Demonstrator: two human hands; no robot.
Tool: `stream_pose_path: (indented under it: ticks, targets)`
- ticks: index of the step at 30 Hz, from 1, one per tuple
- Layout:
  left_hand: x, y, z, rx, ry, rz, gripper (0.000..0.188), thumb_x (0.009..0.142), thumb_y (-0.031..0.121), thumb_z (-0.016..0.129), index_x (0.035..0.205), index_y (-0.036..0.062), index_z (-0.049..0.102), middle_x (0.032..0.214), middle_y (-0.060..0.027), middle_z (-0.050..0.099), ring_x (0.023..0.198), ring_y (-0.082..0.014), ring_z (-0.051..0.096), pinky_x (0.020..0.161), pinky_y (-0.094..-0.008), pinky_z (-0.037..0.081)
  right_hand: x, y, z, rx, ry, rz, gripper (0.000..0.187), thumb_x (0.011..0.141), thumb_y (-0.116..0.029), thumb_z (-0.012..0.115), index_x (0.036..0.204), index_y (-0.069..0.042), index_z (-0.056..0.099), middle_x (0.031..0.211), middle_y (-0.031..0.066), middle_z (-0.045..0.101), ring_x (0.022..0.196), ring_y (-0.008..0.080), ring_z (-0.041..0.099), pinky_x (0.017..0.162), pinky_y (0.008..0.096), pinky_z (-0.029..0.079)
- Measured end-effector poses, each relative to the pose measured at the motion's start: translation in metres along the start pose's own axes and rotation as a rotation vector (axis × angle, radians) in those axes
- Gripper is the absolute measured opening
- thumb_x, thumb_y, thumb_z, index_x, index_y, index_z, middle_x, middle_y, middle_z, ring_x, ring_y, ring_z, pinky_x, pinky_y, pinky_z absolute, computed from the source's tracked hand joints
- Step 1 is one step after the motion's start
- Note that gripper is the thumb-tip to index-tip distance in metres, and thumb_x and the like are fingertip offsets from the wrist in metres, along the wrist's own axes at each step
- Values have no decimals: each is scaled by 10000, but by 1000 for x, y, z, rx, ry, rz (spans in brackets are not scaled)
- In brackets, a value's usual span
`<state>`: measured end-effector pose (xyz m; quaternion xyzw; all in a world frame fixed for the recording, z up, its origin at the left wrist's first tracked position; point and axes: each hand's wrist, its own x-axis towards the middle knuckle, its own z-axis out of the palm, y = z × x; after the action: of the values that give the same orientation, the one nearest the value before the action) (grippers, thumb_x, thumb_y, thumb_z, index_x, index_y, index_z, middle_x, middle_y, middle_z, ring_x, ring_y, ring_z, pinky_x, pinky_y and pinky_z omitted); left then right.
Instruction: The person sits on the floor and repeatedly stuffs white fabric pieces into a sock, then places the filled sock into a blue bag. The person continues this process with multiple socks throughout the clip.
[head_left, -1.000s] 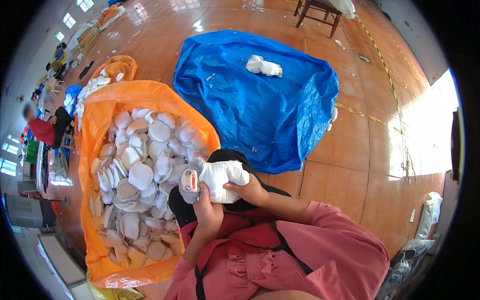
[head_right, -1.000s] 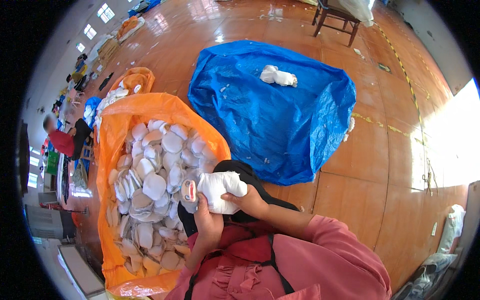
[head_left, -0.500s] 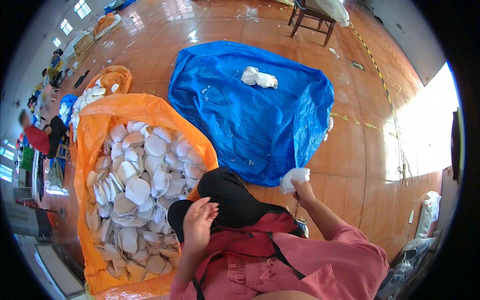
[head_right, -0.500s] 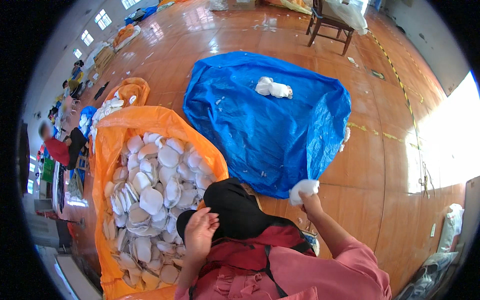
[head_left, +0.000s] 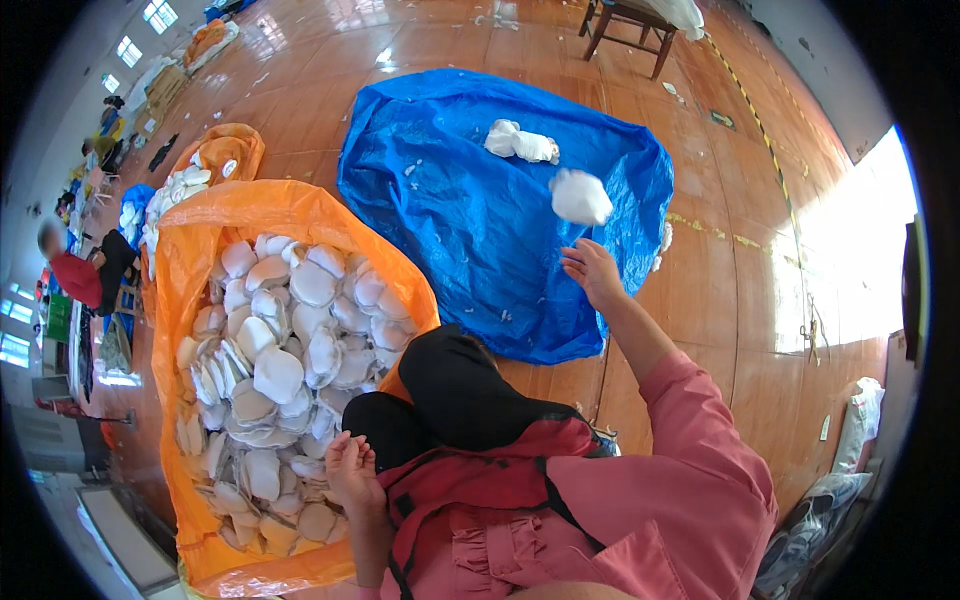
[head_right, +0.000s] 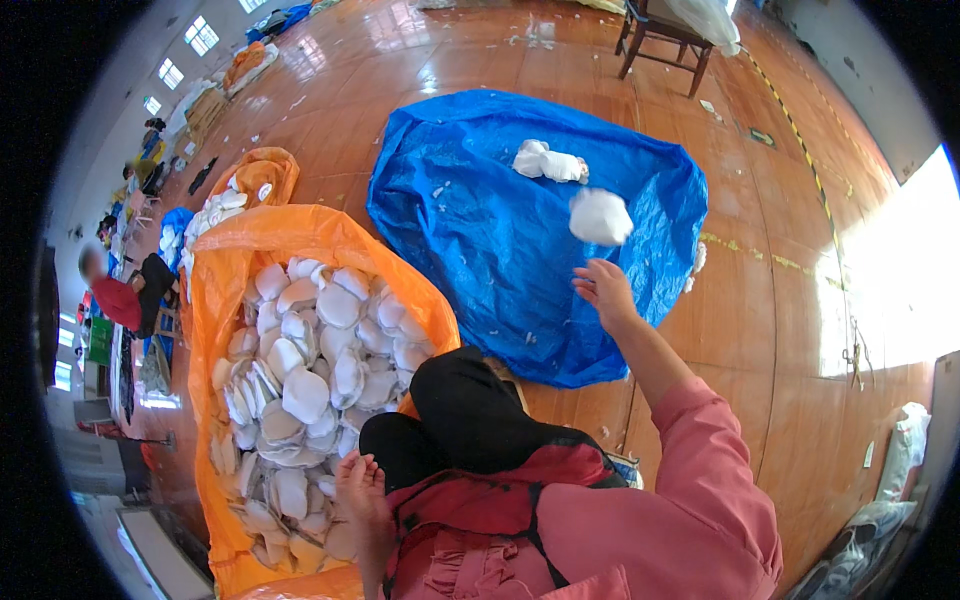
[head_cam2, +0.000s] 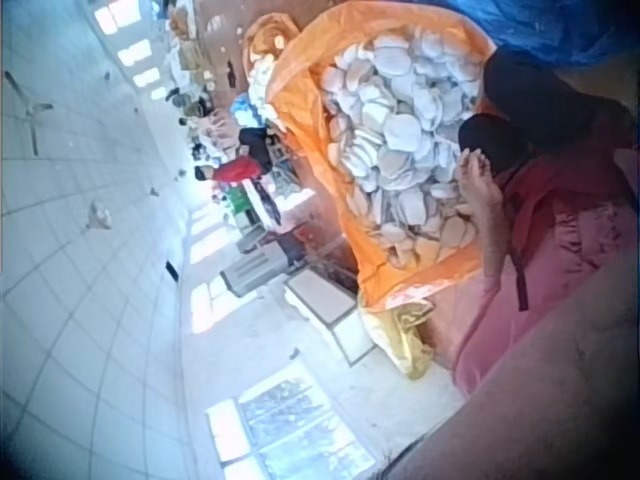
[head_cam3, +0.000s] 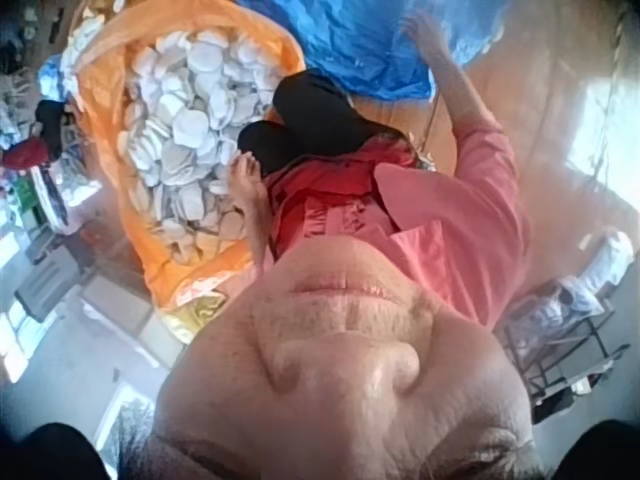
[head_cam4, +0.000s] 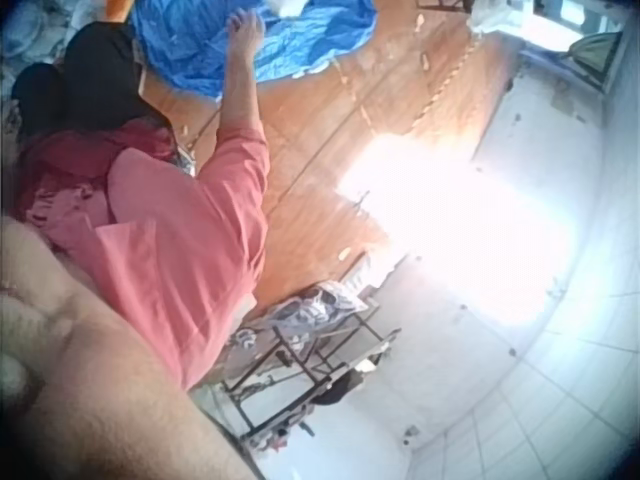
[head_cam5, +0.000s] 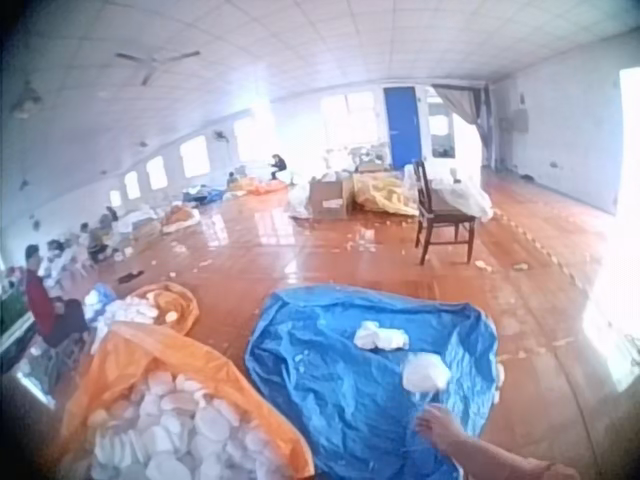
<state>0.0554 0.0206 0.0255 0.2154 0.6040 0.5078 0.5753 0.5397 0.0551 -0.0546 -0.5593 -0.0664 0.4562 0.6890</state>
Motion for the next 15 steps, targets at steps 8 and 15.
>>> stream_pose_path:
  ticks: [8,15]
  targets:
    - [10,-7,-17,-28,68,7,189,903,55,599,1085,84,560,916,-35,629,774,-113,585,717,-243,485,-72,86,64,-289,-374,42,166,954,-104,531,1089,-27,589,861,74,660,737,126,619,652,252,509]
    - [41,-36,-65,163,86,167,166,864,26,625,1027,39,599,848,-24,605,730,-98,558,643,-225,446,-145,89,96,-331,-594,104,145,965,-87,521,1087,-46,588,826,79,641,632,124,593,554,235,478]
